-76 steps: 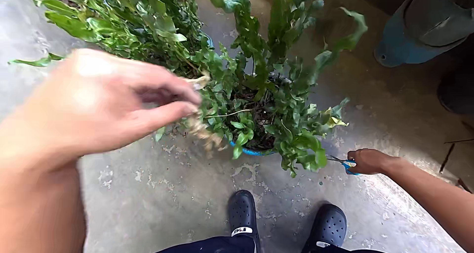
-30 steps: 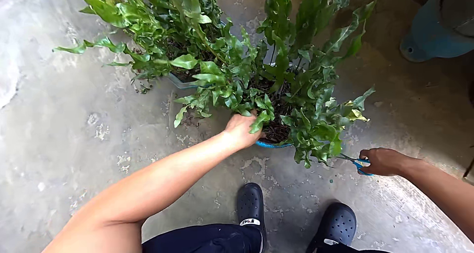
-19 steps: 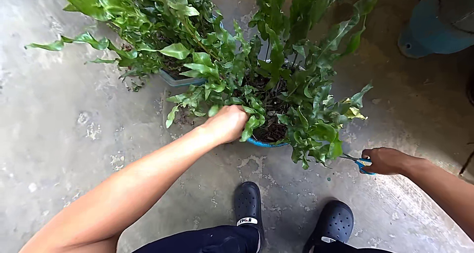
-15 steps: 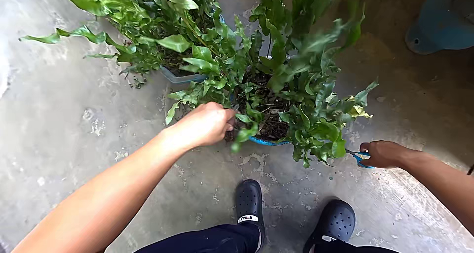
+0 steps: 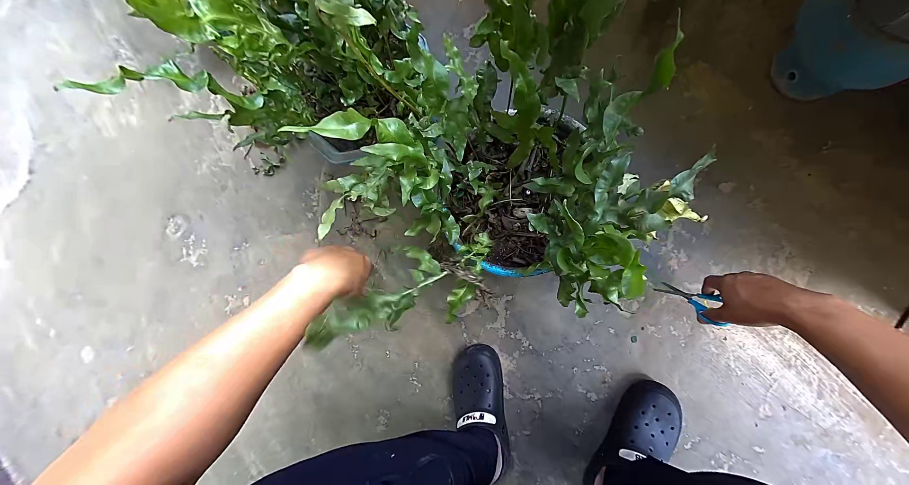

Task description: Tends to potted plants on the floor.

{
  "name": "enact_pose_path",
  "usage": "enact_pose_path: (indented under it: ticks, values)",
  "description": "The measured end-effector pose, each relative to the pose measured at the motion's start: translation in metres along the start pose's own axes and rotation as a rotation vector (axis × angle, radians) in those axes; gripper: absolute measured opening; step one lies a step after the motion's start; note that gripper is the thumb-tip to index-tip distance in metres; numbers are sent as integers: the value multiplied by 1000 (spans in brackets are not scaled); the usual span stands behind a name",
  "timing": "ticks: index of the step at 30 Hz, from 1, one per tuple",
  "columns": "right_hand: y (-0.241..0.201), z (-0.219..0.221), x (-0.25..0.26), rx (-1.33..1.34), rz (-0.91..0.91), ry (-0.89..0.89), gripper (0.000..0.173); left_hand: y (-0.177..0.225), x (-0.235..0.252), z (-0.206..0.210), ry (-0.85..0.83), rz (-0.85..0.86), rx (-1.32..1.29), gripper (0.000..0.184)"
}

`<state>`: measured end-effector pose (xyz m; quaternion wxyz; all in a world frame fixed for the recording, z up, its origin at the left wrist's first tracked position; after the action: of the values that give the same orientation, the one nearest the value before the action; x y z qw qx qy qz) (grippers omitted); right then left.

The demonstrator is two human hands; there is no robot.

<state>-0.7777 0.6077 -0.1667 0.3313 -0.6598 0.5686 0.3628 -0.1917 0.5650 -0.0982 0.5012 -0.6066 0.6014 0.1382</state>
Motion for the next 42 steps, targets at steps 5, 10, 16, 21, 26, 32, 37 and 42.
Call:
enact_pose_path:
  ticks: [5, 10, 16, 21, 26, 32, 37, 42]
  values:
    - [6, 5, -4, -12, 30, -22, 51, 69, -18, -33, 153, 423, -337, 43]
    - [-9, -2, -2, -20, -4, -20, 51, 92, -53, -102, 652, 634, -569, 35]
    - [-26, -10, 0, -33, -42, 5, 51, 149, -73, -135, 637, 738, -765, 29]
    - [-22, -3, -7, -13, -27, -1, 53, 197, -50, -145, 609, 635, -515, 35]
    - [-6, 12, -17, 11, 21, -39, 55, 211, -45, -160, 476, 515, -346, 29]
    - [5, 28, -14, -41, 35, -95, 57, 208, -41, -153, 469, 540, -330, 35]
    - [-6, 12, -2, -18, 3, -33, 55, 206, -43, -152, 441, 565, -404, 29]
    - [-13, 6, 2, -3, -28, 9, 51, 198, -51, -150, 542, 579, -392, 32]
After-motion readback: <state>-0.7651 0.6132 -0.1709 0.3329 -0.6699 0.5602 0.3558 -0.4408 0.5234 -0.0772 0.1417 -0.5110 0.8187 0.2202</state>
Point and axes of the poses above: each hand's wrist, its own x-axis towards the middle knuckle, its own z-axis out of the palm, y = z × x, the point moved 10 cm from there along x, towards the middle knuckle, and after that the axes turned 11 degrees about y, right-handed, at the moved point
